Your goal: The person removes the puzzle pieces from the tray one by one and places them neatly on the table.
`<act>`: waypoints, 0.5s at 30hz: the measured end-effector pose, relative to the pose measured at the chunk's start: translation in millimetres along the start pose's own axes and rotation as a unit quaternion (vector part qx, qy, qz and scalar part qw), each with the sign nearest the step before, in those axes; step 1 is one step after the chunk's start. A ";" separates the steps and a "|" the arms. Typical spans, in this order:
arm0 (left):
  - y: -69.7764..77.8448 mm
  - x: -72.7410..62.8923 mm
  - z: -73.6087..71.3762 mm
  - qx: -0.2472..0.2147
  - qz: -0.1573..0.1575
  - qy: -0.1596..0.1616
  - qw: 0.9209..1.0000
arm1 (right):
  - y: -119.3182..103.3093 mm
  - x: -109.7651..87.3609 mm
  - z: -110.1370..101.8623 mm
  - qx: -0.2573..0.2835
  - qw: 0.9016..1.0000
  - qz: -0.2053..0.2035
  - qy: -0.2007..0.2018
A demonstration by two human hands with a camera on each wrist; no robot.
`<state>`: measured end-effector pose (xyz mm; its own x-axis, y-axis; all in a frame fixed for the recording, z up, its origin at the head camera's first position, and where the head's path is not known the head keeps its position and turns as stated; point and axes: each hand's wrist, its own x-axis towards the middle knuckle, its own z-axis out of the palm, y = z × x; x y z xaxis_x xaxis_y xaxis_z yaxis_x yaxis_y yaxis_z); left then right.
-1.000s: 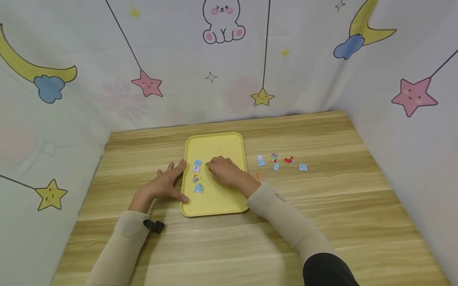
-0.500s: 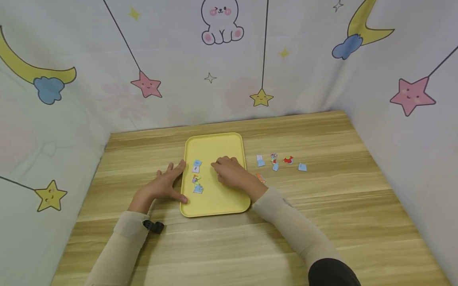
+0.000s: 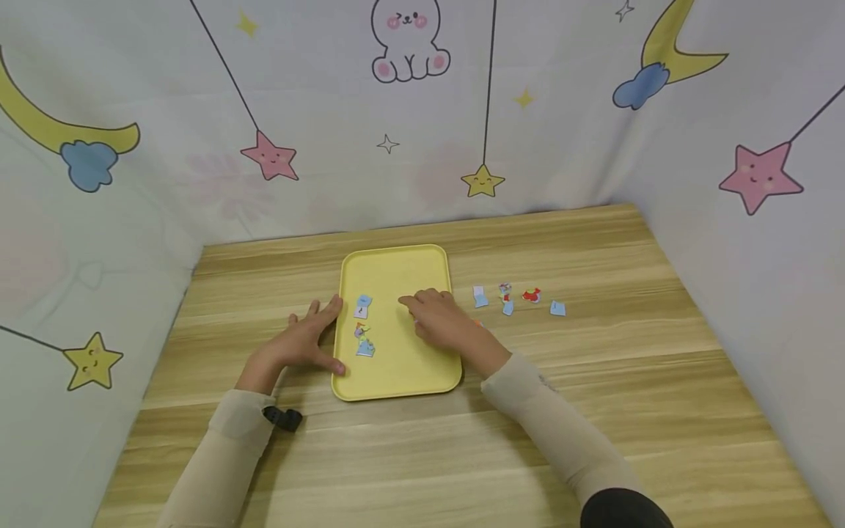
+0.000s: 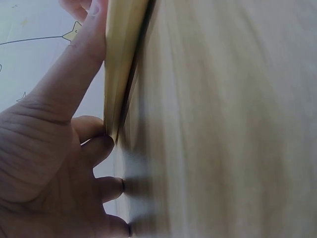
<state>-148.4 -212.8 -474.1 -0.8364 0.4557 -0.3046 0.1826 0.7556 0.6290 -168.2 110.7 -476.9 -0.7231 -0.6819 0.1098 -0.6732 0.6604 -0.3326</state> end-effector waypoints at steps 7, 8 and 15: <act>-1.6 1.0 0.5 0.001 0.000 -0.001 1.000 | 3.2 -10.7 -2.2 -0.006 1.000 0.003 0.011; -1.5 1.4 0.7 0.001 0.001 -0.001 1.000 | 4.0 -12.9 -2.6 -0.007 1.000 0.002 0.013; 0.3 3.5 2.7 0.001 0.002 -0.002 1.000 | 12.1 -28.7 -5.8 0.003 0.999 -0.007 0.037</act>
<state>-149.8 -209.7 -477.0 -0.8336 0.4604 -0.3051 0.1872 0.7553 0.6281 -156.5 140.1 -478.7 -0.7227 -0.6661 0.1844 -0.6832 0.6481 -0.3364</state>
